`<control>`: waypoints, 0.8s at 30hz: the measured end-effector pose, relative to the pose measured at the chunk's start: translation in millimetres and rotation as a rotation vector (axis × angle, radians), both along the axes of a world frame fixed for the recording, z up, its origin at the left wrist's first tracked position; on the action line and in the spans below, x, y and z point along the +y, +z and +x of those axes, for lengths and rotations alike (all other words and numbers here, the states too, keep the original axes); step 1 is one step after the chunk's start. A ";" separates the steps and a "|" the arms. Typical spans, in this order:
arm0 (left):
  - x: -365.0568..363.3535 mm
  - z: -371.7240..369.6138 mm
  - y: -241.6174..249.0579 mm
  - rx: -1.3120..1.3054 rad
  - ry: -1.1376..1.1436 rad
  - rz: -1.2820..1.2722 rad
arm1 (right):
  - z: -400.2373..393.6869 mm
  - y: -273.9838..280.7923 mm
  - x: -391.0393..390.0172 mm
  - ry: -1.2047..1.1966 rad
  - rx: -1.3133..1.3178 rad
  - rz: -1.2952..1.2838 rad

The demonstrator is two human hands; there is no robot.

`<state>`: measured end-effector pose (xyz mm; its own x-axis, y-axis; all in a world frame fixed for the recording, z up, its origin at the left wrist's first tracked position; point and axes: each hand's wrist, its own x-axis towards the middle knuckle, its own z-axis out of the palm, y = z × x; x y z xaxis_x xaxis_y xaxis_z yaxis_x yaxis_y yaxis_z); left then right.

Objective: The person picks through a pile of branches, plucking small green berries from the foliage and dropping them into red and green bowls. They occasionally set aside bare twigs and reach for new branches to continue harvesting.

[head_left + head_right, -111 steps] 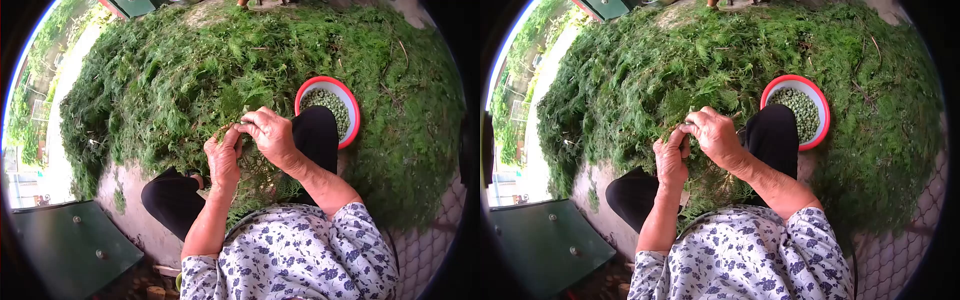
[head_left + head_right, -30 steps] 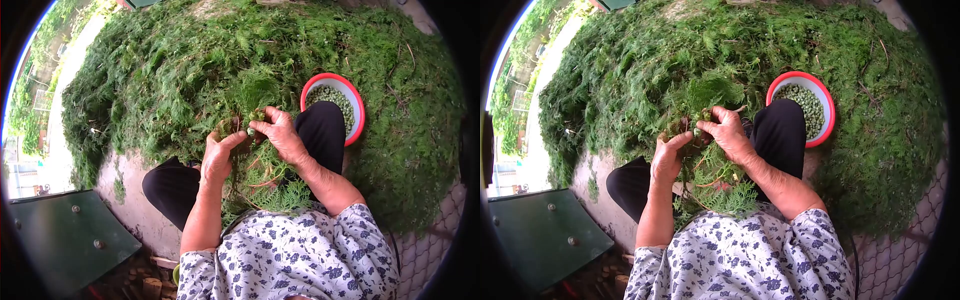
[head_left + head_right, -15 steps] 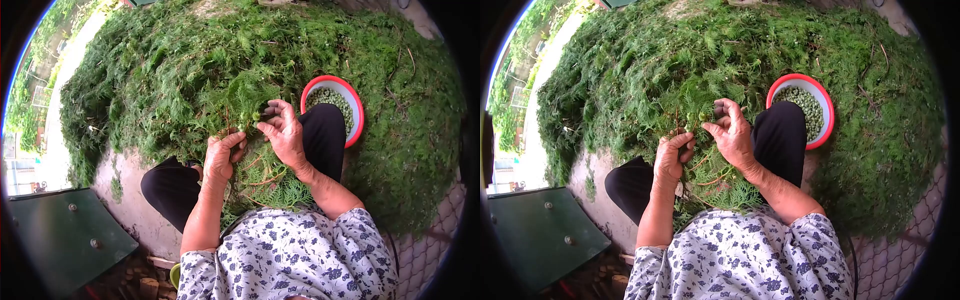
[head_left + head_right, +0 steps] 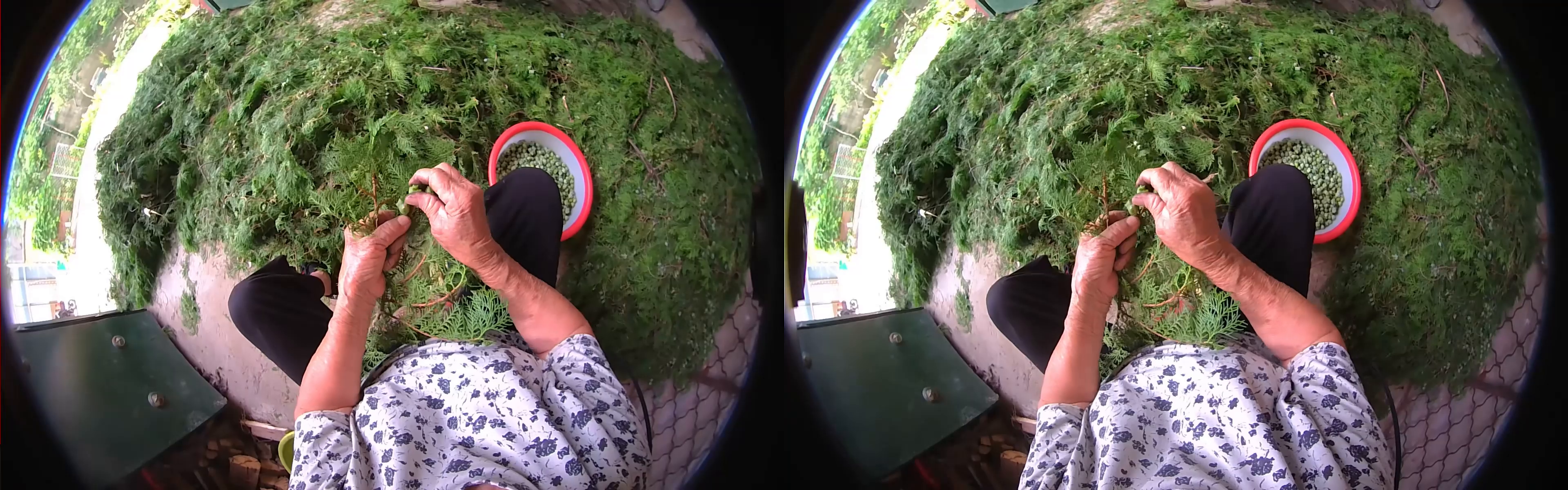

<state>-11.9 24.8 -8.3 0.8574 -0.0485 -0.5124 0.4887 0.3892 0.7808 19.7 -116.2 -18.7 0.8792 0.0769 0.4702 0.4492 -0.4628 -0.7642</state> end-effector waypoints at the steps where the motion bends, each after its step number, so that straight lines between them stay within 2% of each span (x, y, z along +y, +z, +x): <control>1: -1.7 0.2 1.8 -0.001 -0.001 -0.001 | 0.3 -2.1 -0.1 -0.001 -0.001 -0.001; 3: -4.3 0.7 4.9 0.010 0.045 -0.008 | 1.1 -5.2 0.2 0.025 0.341 0.378; 4: -5.2 0.8 4.9 0.009 0.046 -0.008 | 2.0 -5.5 0.5 0.026 0.340 0.378; 6: -6.7 1.2 4.6 0.018 0.040 0.016 | 6.0 -6.0 0.1 0.013 0.662 0.765; 8: -3.5 -3.2 -2.0 0.018 0.030 -0.036 | 14.3 -13.6 -5.6 -0.076 0.528 0.798; 10: 0.7 -5.8 -3.0 0.021 0.027 -0.087 | 26.5 -10.3 -22.9 -0.126 0.534 0.858; 13: -0.7 -2.0 0.4 0.048 0.107 0.008 | 27.8 5.8 -34.4 0.102 0.585 1.092; 14: -1.3 -1.5 0.3 0.047 0.110 0.008 | 24.9 11.1 -35.7 0.105 0.586 1.091; 16: -1.8 -0.9 -0.9 0.019 0.081 0.013 | 17.4 18.9 -36.7 0.332 0.647 0.907; 17: -2.8 -0.8 -2.0 0.019 0.079 0.014 | 12.4 22.5 -32.6 0.316 0.697 0.767; 18: -4.4 -0.9 -3.3 0.010 0.076 0.037 | 7.6 29.4 -26.0 0.292 0.645 0.484; 20: -6.4 -0.9 -4.7 0.000 0.069 0.062 | 5.8 19.0 -20.0 0.292 0.375 0.118; 22: -6.0 -1.4 -4.6 -0.063 0.018 0.121 | 3.8 11.8 -12.5 0.252 0.202 -0.025; 24: -5.3 -1.8 -5.0 -0.065 0.015 0.131 | 2.4 3.0 -7.0 0.265 0.182 0.005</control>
